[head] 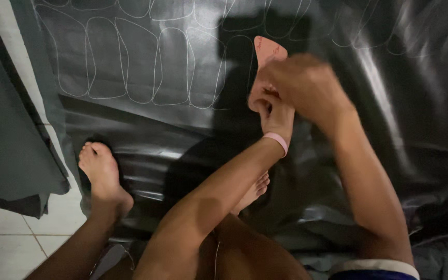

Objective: The person smooths a large sheet of dark material on the floor and repeatedly places a pink paper template on it, tracing its outline with a white marking tool. The person adjusts the template and material several times while continuing to trace multiple outlines.

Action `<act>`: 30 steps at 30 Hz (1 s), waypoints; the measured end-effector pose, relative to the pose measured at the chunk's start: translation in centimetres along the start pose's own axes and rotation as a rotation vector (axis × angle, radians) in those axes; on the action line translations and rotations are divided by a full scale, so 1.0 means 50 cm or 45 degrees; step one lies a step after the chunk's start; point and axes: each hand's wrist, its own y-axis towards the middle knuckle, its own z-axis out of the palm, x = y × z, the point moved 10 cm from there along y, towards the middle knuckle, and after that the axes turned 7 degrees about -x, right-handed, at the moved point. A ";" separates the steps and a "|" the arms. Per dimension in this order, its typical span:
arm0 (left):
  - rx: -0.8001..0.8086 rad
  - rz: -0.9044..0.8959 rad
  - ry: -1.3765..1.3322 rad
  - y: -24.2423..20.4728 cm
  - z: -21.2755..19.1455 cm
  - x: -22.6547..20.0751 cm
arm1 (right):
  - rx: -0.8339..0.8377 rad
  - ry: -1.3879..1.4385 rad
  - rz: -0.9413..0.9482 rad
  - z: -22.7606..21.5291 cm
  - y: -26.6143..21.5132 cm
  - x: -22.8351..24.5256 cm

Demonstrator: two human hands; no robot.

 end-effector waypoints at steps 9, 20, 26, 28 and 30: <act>-0.186 -0.047 -0.272 -0.020 -0.041 0.138 | -0.253 0.098 0.135 -0.012 0.028 -0.108; -0.558 -0.146 -1.514 0.002 0.069 0.188 | -0.526 0.133 0.260 -0.011 -0.130 -0.079; -0.648 -0.043 -1.470 -0.033 0.084 0.288 | -0.450 0.274 0.161 0.035 -0.203 0.056; -0.631 -0.048 -1.595 -0.026 0.084 0.307 | -0.414 0.512 0.200 0.048 -0.207 0.058; -0.644 -0.059 -1.627 -0.019 0.081 0.318 | -0.414 0.447 0.111 0.052 -0.195 0.072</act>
